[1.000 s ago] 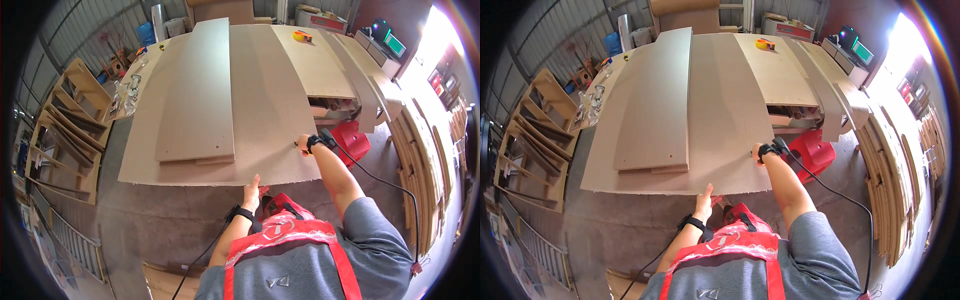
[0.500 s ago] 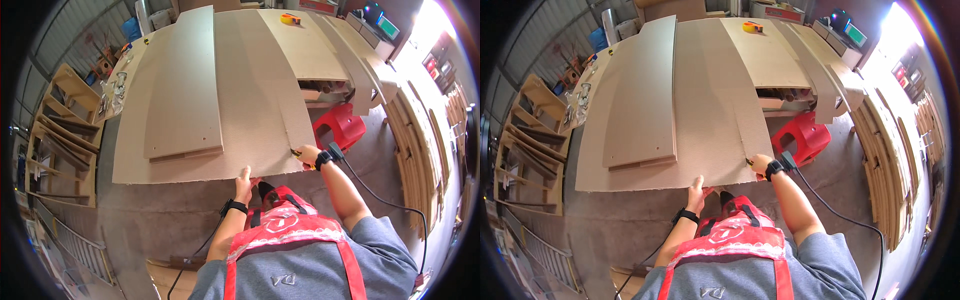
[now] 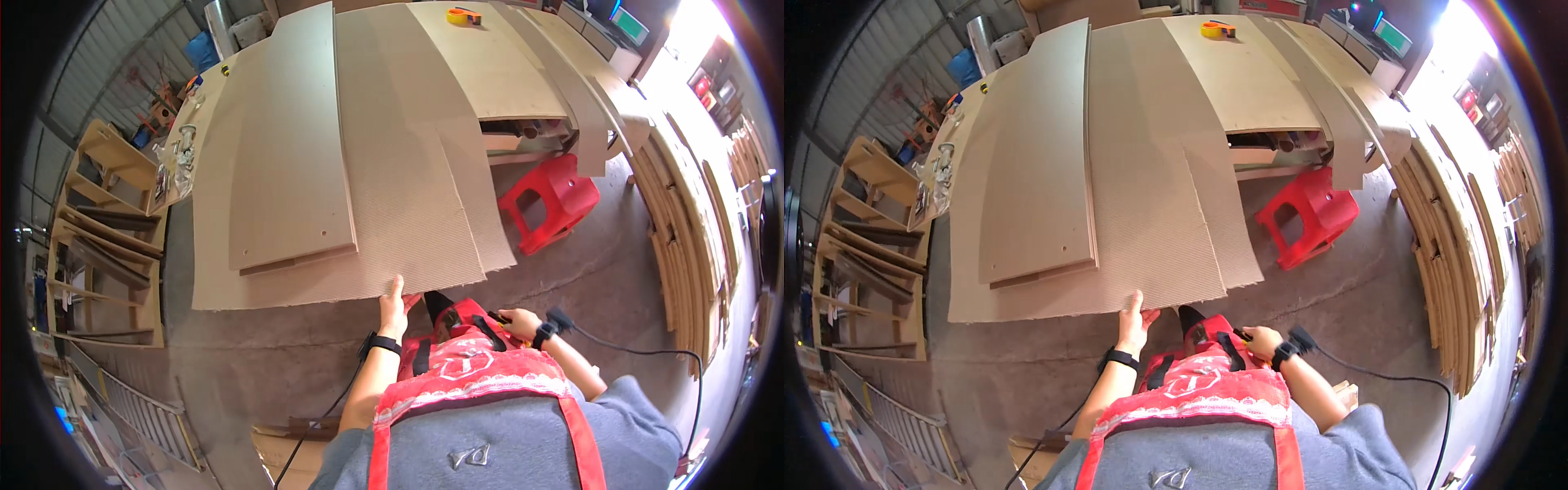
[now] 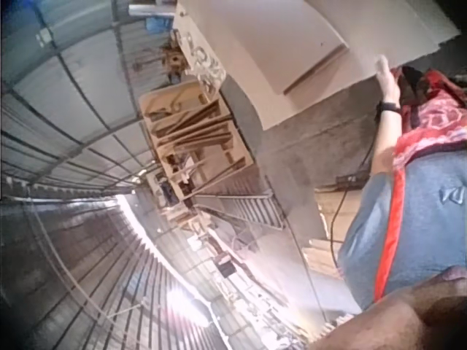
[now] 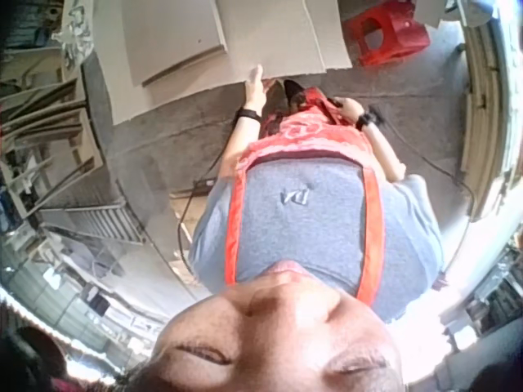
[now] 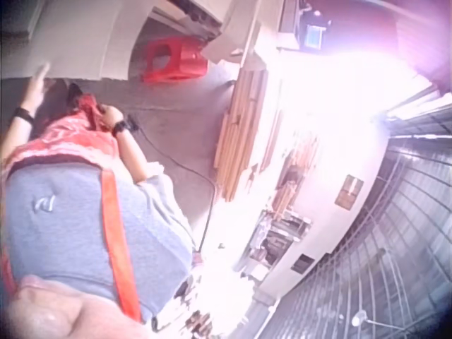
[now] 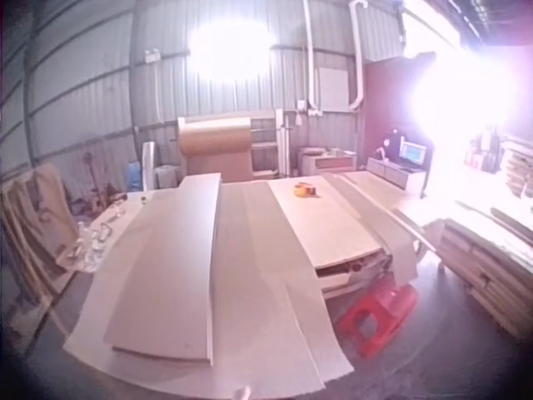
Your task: Measure and cut cardboard or paper protective material to wrap furniture components.
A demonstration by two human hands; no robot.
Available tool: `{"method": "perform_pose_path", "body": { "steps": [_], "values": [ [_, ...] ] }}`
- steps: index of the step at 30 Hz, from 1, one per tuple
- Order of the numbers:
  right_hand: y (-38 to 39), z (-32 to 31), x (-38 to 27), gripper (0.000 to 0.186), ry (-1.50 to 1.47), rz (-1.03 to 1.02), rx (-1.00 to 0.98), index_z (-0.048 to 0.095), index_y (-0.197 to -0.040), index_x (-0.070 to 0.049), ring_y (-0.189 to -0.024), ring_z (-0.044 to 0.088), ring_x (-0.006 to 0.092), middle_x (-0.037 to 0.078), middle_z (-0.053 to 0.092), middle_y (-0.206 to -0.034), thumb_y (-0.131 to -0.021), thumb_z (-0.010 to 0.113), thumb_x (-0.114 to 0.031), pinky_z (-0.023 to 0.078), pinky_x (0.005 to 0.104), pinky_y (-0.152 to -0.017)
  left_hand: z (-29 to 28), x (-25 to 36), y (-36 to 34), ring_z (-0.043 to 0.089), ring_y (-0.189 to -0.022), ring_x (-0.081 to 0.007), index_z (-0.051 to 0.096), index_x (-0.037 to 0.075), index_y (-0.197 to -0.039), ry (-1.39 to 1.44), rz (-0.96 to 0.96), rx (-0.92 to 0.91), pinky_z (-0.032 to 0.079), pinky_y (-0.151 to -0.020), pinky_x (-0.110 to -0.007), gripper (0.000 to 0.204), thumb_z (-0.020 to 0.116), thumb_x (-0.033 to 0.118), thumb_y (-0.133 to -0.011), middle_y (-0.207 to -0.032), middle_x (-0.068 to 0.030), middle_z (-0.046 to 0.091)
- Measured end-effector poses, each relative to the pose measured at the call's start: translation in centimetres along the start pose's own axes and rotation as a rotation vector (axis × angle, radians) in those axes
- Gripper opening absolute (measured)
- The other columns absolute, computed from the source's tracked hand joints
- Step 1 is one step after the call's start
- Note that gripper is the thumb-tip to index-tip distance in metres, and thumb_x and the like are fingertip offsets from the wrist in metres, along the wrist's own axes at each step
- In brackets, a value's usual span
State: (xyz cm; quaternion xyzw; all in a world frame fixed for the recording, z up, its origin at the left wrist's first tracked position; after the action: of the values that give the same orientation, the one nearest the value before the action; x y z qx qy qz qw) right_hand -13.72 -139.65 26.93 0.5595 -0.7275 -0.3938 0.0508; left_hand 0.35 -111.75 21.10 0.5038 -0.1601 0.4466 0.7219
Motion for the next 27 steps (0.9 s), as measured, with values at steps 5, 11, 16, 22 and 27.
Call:
{"method": "perform_pose_path", "body": {
  "steps": [5,11,16,22,27],
  "values": [
    [2.9,-4.1,4.2,0.056,-0.936,0.189,0.19,0.043,-0.142,-0.015,-0.051,0.057,0.0151,0.008,0.059,-0.067,-0.089,0.055,-0.005,0.048,0.0299,-0.046,-1.7,-1.7,-1.2,0.07,-0.078,-0.0207,0.06,0.005,-0.106,-0.05,-0.057,-0.021,0.058,-0.063,-0.03,0.034,0.062,0.036,-0.094,-0.094,-0.0105,0.07],
    [-0.1,-11.4,3.3,0.025,-1.08,0.115,0.399,0.048,-0.116,-0.002,-0.049,0.056,0.0122,0.006,0.058,-0.066,-0.097,0.053,-0.017,0.047,0.027,-0.044,0.0,-5.5,0.5,0.069,-0.081,-0.0168,0.058,0.006,-0.111,-0.342,-0.279,-0.209,0.055,-0.063,-0.025,0.022,0.054,0.022,-0.098,-0.098,-0.0116,0.07],
    [-9.5,-16.0,0.0,0.019,-1.243,-0.04,0.34,0.05,-0.096,-0.003,-0.053,0.058,0.0118,0.006,0.061,-0.07,-0.099,0.054,-0.021,0.047,0.026,-0.046,5.9,-2.3,-0.4,0.067,-0.087,-0.0136,0.06,0.002,-0.11,-0.683,-0.184,-0.331,0.053,-0.072,-0.025,0.022,0.052,0.02,-0.099,-0.098,-0.0089,0.069],
    [-22.5,-26.2,-3.4,0.015,-1.167,-0.201,0.449,0.056,-0.105,-0.003,-0.055,0.059,0.0094,0.005,0.064,-0.073,-0.095,0.054,-0.014,0.048,0.024,-0.048,17.3,5.0,-5.7,0.067,-0.089,-0.014,0.062,-0.002,-0.109,-0.919,0.241,-0.316,0.053,-0.079,-0.027,0.021,0.052,0.014,-0.098,-0.098,-0.0096,0.07],
    [-32.3,-35.7,-0.8,0.019,-0.939,-0.229,0.59,0.056,-0.104,-0.001,-0.053,0.058,0.0093,0.006,0.064,-0.072,-0.09,0.055,-0.014,0.045,0.0259,-0.044,27.2,8.6,-10.3,0.068,-0.088,-0.0307,0.064,0.005,-0.106,-1.054,0.449,-0.267,0.052,-0.076,-0.037,0.021,0.055,0.02,-0.095,-0.094,-0.0138,0.07]
  ]
}}
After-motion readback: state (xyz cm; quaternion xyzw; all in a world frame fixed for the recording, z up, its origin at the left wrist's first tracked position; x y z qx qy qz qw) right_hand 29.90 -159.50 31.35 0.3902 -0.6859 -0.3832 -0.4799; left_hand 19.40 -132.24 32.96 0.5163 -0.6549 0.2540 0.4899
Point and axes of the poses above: each hand's wrist, its own y-axis away from the middle knuckle, its own z-axis out of the palm, x = y × z, the point moved 5 cm from there along -y, towards the middle knuckle
